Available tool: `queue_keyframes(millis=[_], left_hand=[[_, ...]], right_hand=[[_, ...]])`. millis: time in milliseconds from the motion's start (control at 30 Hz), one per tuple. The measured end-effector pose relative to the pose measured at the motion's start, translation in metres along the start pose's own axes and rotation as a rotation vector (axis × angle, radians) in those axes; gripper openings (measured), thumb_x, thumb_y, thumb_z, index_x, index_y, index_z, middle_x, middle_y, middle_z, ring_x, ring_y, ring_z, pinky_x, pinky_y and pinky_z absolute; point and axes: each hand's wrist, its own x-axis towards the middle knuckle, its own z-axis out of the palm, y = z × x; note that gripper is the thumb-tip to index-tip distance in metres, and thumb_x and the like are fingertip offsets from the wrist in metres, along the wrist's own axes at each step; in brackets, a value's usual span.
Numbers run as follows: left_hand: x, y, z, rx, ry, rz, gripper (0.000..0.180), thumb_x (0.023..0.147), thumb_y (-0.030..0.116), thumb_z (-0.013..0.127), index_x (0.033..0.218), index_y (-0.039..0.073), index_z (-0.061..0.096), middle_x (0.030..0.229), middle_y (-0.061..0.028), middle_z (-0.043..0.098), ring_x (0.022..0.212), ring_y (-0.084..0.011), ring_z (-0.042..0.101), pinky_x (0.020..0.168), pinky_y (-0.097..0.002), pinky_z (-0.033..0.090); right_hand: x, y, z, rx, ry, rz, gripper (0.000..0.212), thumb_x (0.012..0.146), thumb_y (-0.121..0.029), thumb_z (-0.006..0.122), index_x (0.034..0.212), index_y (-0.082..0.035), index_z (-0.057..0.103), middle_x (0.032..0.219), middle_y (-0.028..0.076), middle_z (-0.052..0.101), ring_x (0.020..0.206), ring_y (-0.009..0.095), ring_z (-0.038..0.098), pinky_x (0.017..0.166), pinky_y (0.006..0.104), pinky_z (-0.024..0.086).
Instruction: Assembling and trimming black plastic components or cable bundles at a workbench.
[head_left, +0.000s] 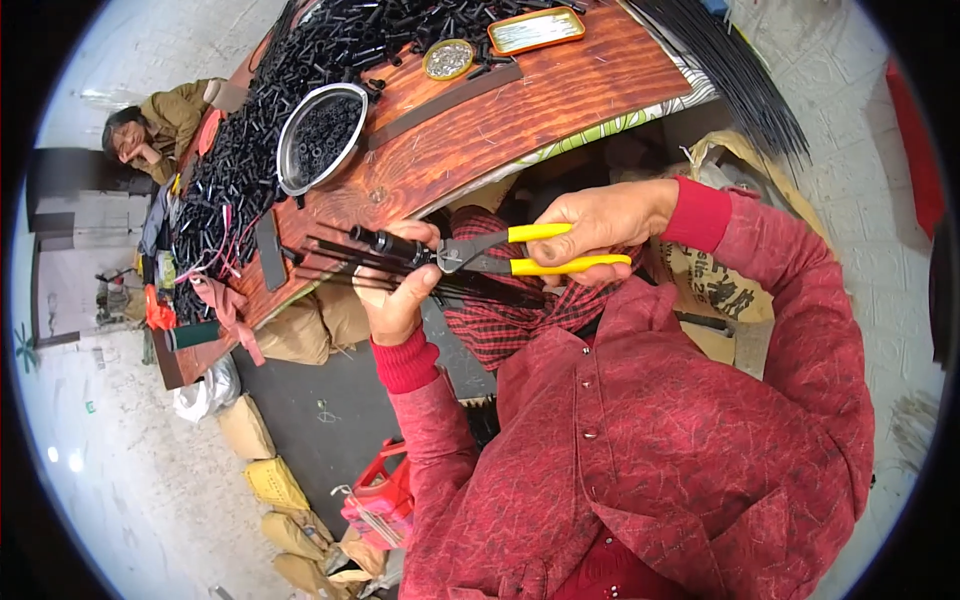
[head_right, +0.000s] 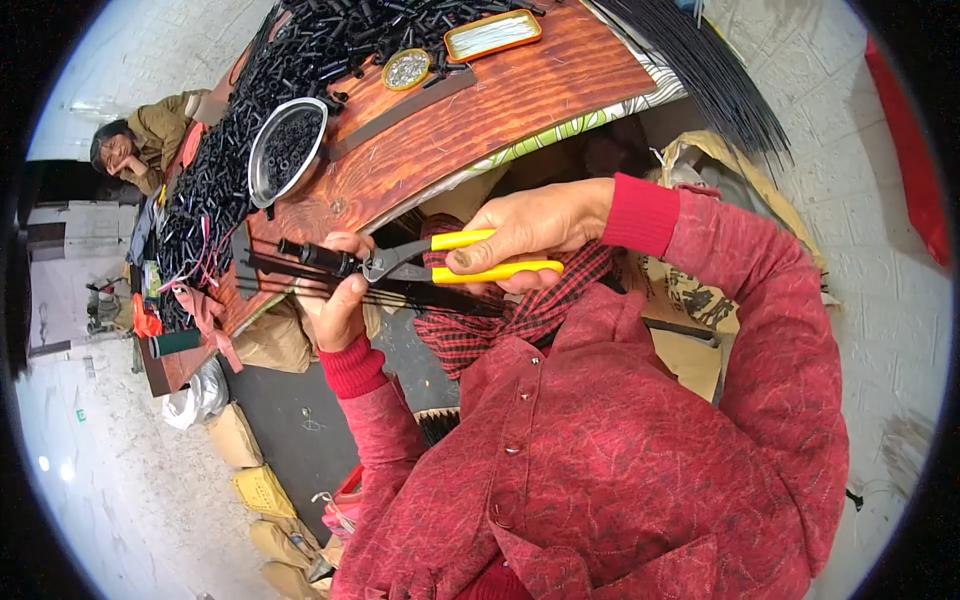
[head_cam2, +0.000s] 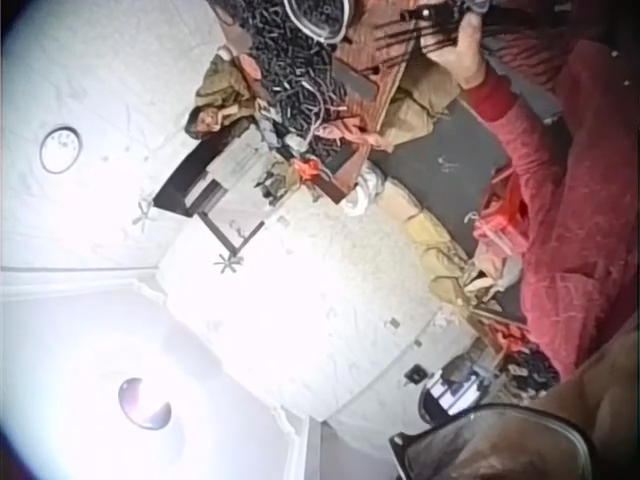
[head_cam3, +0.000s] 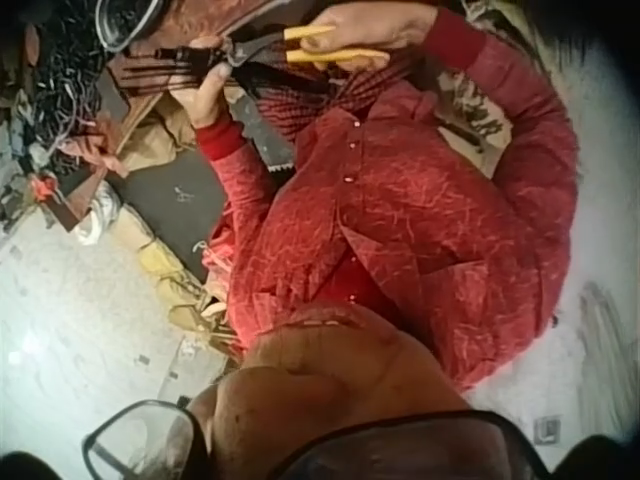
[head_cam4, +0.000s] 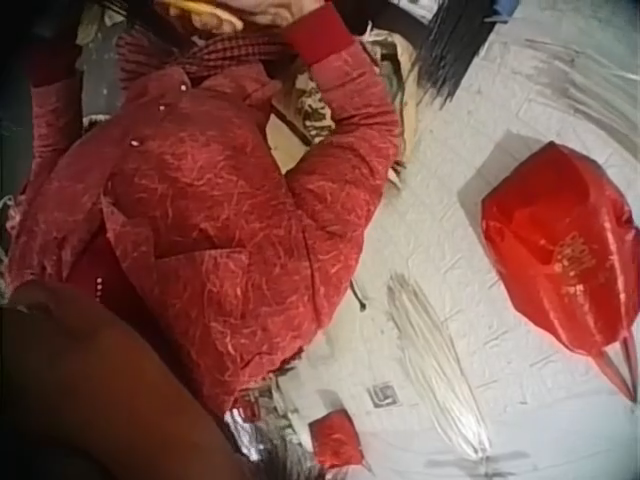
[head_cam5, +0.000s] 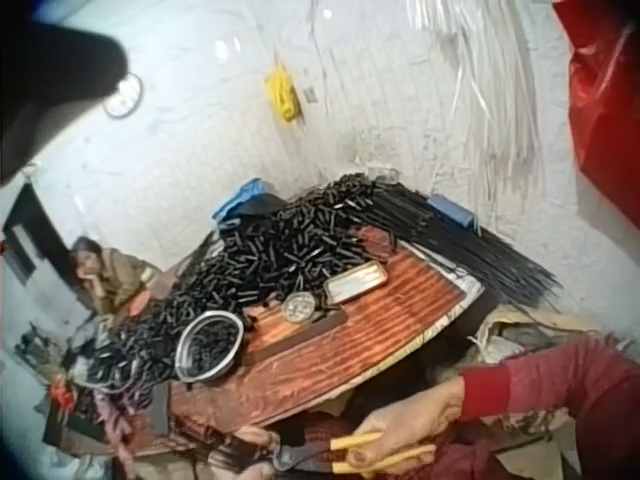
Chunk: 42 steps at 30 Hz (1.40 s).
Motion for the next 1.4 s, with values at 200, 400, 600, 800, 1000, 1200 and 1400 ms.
queue_keyframes(millis=[200, 400, 600, 800, 1000, 1200, 1400], left_hand=[[0.006, 0.0, 0.018, -0.067, -0.038, -0.026, 0.041, 0.078, 0.025, 0.078, 0.102, -0.002, 0.058, 0.105, -0.0202, 0.064, 0.093, -0.0236, 0.061, 0.085, -0.0364, 0.048], [0.004, -0.003, 0.012, -0.095, -0.104, -0.095, 0.044, 0.083, 0.017, 0.073, 0.116, -0.006, 0.052, 0.106, -0.0248, 0.061, 0.08, -0.0238, 0.063, 0.072, -0.0349, 0.054], [0.004, -0.005, 0.021, -0.132, -0.046, -0.107, 0.046, 0.083, 0.018, 0.073, 0.116, -0.009, 0.056, 0.107, -0.0246, 0.064, 0.082, -0.0224, 0.065, 0.077, -0.035, 0.054], [-0.001, -0.003, 0.02, -0.072, 0.084, -0.116, 0.05, 0.08, 0.019, 0.076, 0.115, -0.011, 0.056, 0.113, -0.028, 0.063, 0.098, -0.0297, 0.065, 0.086, -0.0388, 0.053], [-0.003, -0.008, 0.017, -0.104, 0.057, -0.077, 0.055, 0.076, 0.022, 0.078, 0.115, -0.01, 0.057, 0.112, -0.0264, 0.064, 0.103, -0.0292, 0.063, 0.092, -0.0386, 0.049], [-0.001, -0.01, 0.019, -0.121, 0.094, -0.097, 0.042, 0.08, 0.015, 0.075, 0.111, -0.007, 0.058, 0.107, -0.0245, 0.065, 0.093, -0.0249, 0.065, 0.082, -0.0344, 0.052], [0.0, -0.005, 0.025, -0.138, 0.118, -0.141, 0.044, 0.078, 0.012, 0.076, 0.112, -0.009, 0.058, 0.108, -0.0246, 0.065, 0.089, -0.0231, 0.064, 0.076, -0.034, 0.055]], right_hand=[[-0.012, -0.015, 0.001, -0.282, 0.166, 0.05, 0.043, 0.082, -0.038, 0.075, 0.09, 0.0, 0.056, 0.055, 0.005, 0.057, 0.044, 0.01, 0.054, 0.039, 0.0224, 0.04], [-0.027, -0.033, 0.025, -0.533, 0.431, -0.029, 0.046, 0.074, -0.023, 0.082, 0.104, 0.0, 0.056, 0.063, 0.003, 0.06, 0.051, 0.01, 0.057, 0.044, 0.0224, 0.042], [-0.031, -0.017, 0.019, -1.238, 0.724, -0.661, 0.052, 0.069, -0.018, 0.08, 0.113, -0.003, 0.057, 0.086, 0.009, 0.061, 0.068, 0.021, 0.062, 0.059, 0.0334, 0.051], [-0.033, -0.018, 0.03, -1.646, 0.798, -0.632, 0.05, 0.077, -0.029, 0.075, 0.117, -0.004, 0.058, 0.081, 0.01, 0.058, 0.064, 0.026, 0.062, 0.056, 0.0334, 0.051], [-0.017, 0.02, 0.004, 0.392, 0.06, 0.146, 0.074, 0.095, -0.065, 0.035, 0.102, 0.005, 0.059, 0.056, 0.005, 0.049, 0.04, 0.008, 0.041, 0.032, 0.0198, 0.03], [-0.026, -0.008, 0.011, -0.364, 0.426, -0.043, 0.06, 0.091, -0.057, 0.054, 0.103, 0.002, 0.058, 0.067, 0.007, 0.059, 0.052, 0.013, 0.059, 0.044, 0.0258, 0.046], [-0.032, -0.008, 0.023, -1.534, 0.851, -0.594, 0.042, 0.081, -0.034, 0.073, 0.106, -0.004, 0.061, 0.077, 0.009, 0.063, 0.068, 0.022, 0.066, 0.055, 0.0328, 0.05]])
